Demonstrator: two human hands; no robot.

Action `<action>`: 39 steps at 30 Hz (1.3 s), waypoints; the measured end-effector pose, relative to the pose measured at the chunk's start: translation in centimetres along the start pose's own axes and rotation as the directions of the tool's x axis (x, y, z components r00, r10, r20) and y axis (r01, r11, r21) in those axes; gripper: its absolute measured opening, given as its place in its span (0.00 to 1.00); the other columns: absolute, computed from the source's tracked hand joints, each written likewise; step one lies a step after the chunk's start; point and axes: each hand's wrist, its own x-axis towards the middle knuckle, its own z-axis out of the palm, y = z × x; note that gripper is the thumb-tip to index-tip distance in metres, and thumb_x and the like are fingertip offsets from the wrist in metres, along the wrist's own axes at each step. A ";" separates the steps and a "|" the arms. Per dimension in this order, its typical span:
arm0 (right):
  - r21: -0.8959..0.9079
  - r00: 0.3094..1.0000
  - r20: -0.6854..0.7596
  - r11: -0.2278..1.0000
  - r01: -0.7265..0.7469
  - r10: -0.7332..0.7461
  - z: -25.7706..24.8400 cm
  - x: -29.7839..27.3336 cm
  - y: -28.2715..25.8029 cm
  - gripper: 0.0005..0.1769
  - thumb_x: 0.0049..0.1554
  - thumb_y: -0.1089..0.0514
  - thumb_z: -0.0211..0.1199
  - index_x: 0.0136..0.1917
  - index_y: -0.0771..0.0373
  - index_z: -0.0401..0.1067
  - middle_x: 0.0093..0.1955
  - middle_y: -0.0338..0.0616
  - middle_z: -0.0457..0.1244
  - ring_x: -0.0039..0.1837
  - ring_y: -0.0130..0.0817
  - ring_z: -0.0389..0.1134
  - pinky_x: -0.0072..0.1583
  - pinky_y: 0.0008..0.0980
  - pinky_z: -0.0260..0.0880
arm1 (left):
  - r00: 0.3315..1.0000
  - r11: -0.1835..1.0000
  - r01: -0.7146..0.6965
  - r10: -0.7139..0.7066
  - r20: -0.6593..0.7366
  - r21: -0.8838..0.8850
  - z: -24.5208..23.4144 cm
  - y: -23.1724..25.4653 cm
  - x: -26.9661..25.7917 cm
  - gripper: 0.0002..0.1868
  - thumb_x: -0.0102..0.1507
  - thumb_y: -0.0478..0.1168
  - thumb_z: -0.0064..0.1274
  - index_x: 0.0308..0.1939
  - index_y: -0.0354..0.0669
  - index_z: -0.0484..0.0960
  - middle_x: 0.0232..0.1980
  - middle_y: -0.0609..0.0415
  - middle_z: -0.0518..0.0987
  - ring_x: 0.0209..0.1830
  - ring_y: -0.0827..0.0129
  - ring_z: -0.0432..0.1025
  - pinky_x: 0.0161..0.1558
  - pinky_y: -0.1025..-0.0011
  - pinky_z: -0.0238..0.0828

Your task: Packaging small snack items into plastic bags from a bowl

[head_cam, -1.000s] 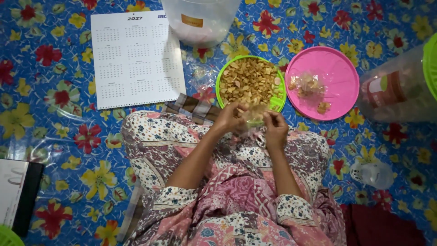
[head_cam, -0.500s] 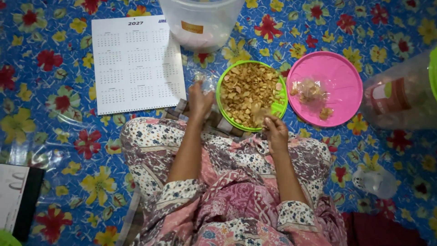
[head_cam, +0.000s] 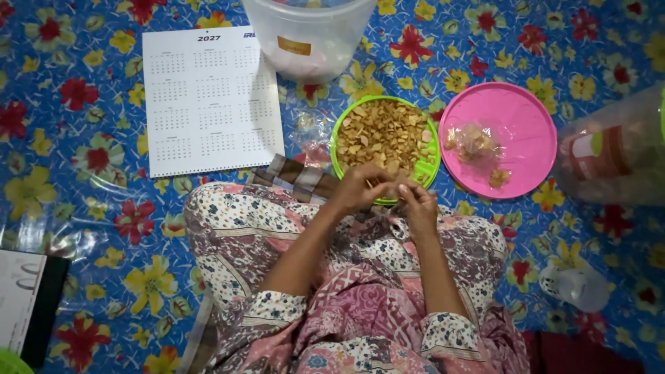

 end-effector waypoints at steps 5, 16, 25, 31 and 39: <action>-0.186 0.994 0.086 0.979 0.077 -0.062 -0.8 0.2 0.4 0.07 0.53 0.61 0.62 0.46 0.64 0.72 0.37 0.40 0.63 0.39 0.22 0.62 0.41 0.20 0.64 | 0.996 0.998 -0.054 0.052 0.071 0.025 0.5 0.6 -0.1 0.07 0.52 0.33 0.59 0.34 0.43 0.83 0.26 0.48 0.78 0.22 0.61 0.74 0.25 0.69 0.70; -0.434 0.981 0.187 0.891 0.132 -0.055 -1.2 -0.1 1.1 0.06 0.53 0.65 0.60 0.45 0.63 0.72 0.40 0.46 0.65 0.45 0.31 0.64 0.48 0.34 0.68 | 0.991 0.994 0.096 -0.100 0.084 0.052 0.4 0.2 -1.3 0.05 0.54 0.39 0.59 0.33 0.46 0.81 0.25 0.50 0.79 0.26 0.60 0.75 0.29 0.68 0.70; -0.508 0.993 0.119 0.859 0.069 -0.009 -0.1 -1.3 -0.1 0.05 0.52 0.59 0.62 0.43 0.59 0.70 0.38 0.44 0.64 0.40 0.29 0.64 0.37 0.32 0.72 | 0.991 0.991 0.089 -0.098 0.091 0.097 0.0 0.2 -2.0 0.03 0.57 0.37 0.53 0.31 0.49 0.82 0.26 0.51 0.79 0.27 0.59 0.74 0.33 0.67 0.71; -0.463 0.991 0.006 0.878 0.119 -0.131 1.5 -3.6 -2.2 0.06 0.53 0.57 0.63 0.43 0.59 0.70 0.34 0.46 0.64 0.36 0.29 0.64 0.32 0.32 0.72 | 0.998 0.954 0.007 -0.027 0.064 0.301 -0.2 0.3 -2.0 0.06 0.56 0.40 0.51 0.34 0.46 0.80 0.27 0.45 0.78 0.29 0.49 0.74 0.33 0.58 0.70; -0.549 0.727 0.207 0.538 0.640 -0.654 1.3 -3.7 -3.1 0.07 0.49 0.68 0.65 0.35 0.57 0.72 0.35 0.41 0.63 0.41 0.34 0.66 0.46 0.28 0.66 | 0.960 0.846 -0.231 0.279 -0.031 0.480 1.0 -2.4 -2.4 0.03 0.54 0.42 0.50 0.27 0.50 0.74 0.32 0.53 0.75 0.34 0.57 0.73 0.36 0.68 0.70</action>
